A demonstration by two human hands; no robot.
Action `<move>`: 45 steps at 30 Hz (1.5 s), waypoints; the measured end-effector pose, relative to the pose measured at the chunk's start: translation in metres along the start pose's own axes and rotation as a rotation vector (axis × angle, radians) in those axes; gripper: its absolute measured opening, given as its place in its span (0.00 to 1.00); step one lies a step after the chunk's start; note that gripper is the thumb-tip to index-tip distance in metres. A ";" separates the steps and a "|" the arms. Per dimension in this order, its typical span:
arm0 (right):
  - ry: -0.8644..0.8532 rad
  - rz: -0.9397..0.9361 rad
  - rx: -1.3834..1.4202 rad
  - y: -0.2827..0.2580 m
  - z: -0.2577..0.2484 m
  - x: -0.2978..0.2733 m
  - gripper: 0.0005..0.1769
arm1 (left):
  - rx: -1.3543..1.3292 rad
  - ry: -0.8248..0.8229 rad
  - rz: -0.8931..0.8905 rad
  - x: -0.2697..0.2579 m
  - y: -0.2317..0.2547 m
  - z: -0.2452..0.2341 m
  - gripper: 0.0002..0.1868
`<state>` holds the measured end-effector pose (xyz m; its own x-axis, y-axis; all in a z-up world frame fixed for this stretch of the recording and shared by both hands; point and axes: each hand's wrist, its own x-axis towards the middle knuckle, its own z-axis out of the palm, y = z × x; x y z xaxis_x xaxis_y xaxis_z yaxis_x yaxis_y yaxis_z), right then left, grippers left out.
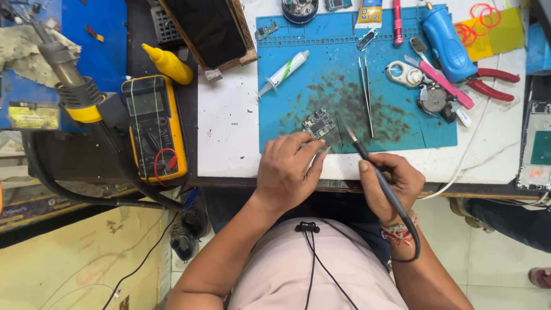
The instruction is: The person uses a soldering iron to apply heat to specific points on a small circuit board. They hold the board steady with their left hand while manipulating the soldering iron with their right hand, focusing on different components throughout the clip.
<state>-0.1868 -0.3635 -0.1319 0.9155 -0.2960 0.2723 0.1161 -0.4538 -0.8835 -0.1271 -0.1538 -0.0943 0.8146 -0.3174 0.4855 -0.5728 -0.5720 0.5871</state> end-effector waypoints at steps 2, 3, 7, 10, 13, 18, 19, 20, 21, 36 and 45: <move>-0.064 -0.062 0.024 -0.003 0.001 0.001 0.11 | 0.040 -0.026 -0.029 -0.003 -0.005 0.006 0.11; -0.093 -0.094 0.039 -0.005 0.002 0.004 0.12 | 0.073 -0.034 -0.027 -0.003 -0.005 0.009 0.12; -0.091 -0.115 -0.045 -0.011 0.007 0.013 0.09 | 0.147 -0.057 -0.020 -0.002 -0.006 0.015 0.13; -0.097 -0.103 -0.017 -0.010 0.008 0.013 0.08 | 0.167 -0.084 -0.026 -0.001 -0.007 0.016 0.13; -0.116 -0.118 -0.020 -0.008 0.006 0.013 0.09 | 0.186 -0.094 -0.025 0.000 -0.008 0.018 0.13; -0.110 -0.156 -0.028 -0.004 0.007 0.014 0.09 | 0.196 -0.099 -0.032 0.000 -0.008 0.019 0.13; -0.113 -0.154 -0.035 -0.004 0.007 0.014 0.09 | 0.200 -0.101 -0.032 0.000 -0.008 0.019 0.13; -0.116 -0.152 -0.042 -0.005 0.007 0.014 0.09 | 0.201 -0.103 -0.033 0.000 -0.009 0.019 0.13; -0.118 -0.150 -0.050 -0.006 0.007 0.014 0.09 | 0.201 -0.105 -0.033 0.000 -0.008 0.019 0.13; -0.128 -0.223 -0.095 -0.007 0.006 0.017 0.09 | 0.203 -0.097 -0.037 -0.002 -0.008 0.021 0.14; 0.002 -0.022 0.072 -0.008 0.015 0.008 0.08 | 0.187 -0.085 -0.031 -0.004 -0.008 0.020 0.13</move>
<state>-0.1745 -0.3497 -0.1278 0.9118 -0.2878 0.2929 0.1641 -0.3983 -0.9024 -0.1238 -0.1629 -0.1134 0.8409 -0.3555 0.4082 -0.5268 -0.7106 0.4664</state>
